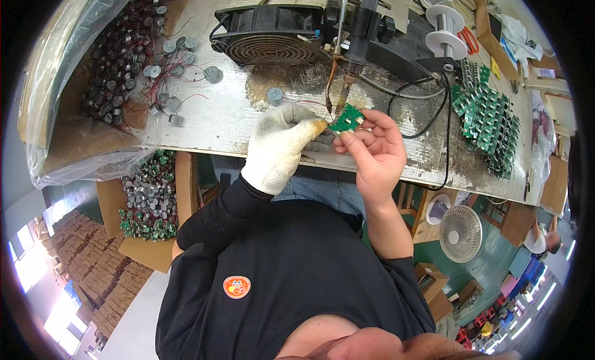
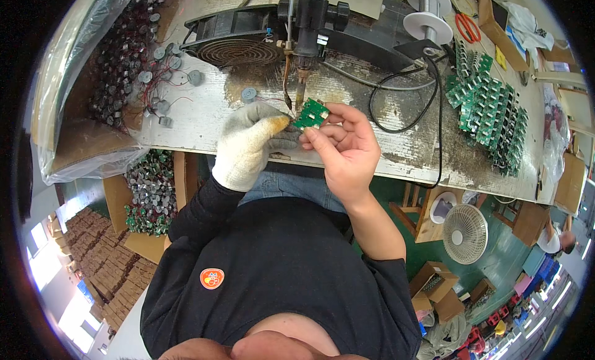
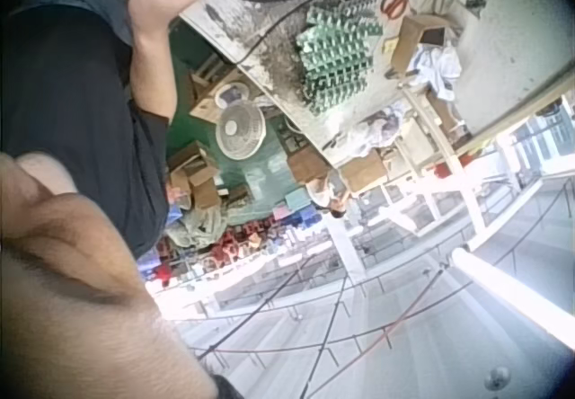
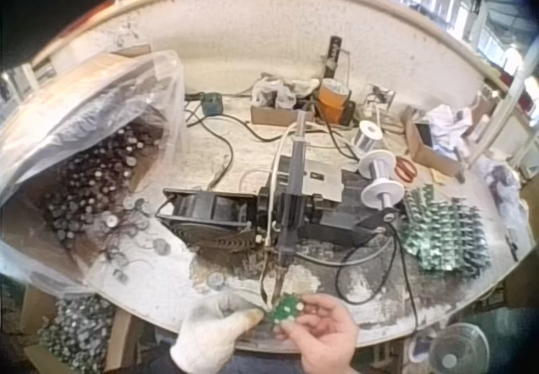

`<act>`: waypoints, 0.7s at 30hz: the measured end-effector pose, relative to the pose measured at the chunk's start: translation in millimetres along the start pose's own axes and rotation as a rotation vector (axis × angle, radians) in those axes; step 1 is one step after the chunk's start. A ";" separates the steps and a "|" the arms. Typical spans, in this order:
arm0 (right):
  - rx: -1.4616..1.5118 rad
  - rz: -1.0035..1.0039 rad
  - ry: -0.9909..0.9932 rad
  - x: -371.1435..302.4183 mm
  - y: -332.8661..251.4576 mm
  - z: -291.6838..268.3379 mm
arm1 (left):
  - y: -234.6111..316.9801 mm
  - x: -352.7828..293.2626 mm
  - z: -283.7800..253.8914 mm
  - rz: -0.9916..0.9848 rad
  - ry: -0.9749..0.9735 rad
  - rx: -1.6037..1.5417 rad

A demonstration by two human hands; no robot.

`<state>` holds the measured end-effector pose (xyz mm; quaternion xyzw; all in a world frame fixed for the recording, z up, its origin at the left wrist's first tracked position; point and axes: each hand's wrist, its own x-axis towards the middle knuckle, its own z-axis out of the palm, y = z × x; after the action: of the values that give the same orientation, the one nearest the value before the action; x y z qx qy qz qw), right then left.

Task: The person walks across the workshop to a workbench, picks up circuit boards and wired components, and solders the components onto the circuit boards using a soldering iron.

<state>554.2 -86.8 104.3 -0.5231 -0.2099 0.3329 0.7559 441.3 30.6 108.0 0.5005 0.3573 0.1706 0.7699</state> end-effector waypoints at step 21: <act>0.005 0.003 0.002 -3.1 5.4 -3.9 | -5.7 -0.4 1.1 -0.009 0.024 -0.048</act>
<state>553.1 -90.3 98.0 -0.5217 -0.2077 0.3340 0.7570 441.2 27.1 103.3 0.4784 0.3646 0.1819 0.7779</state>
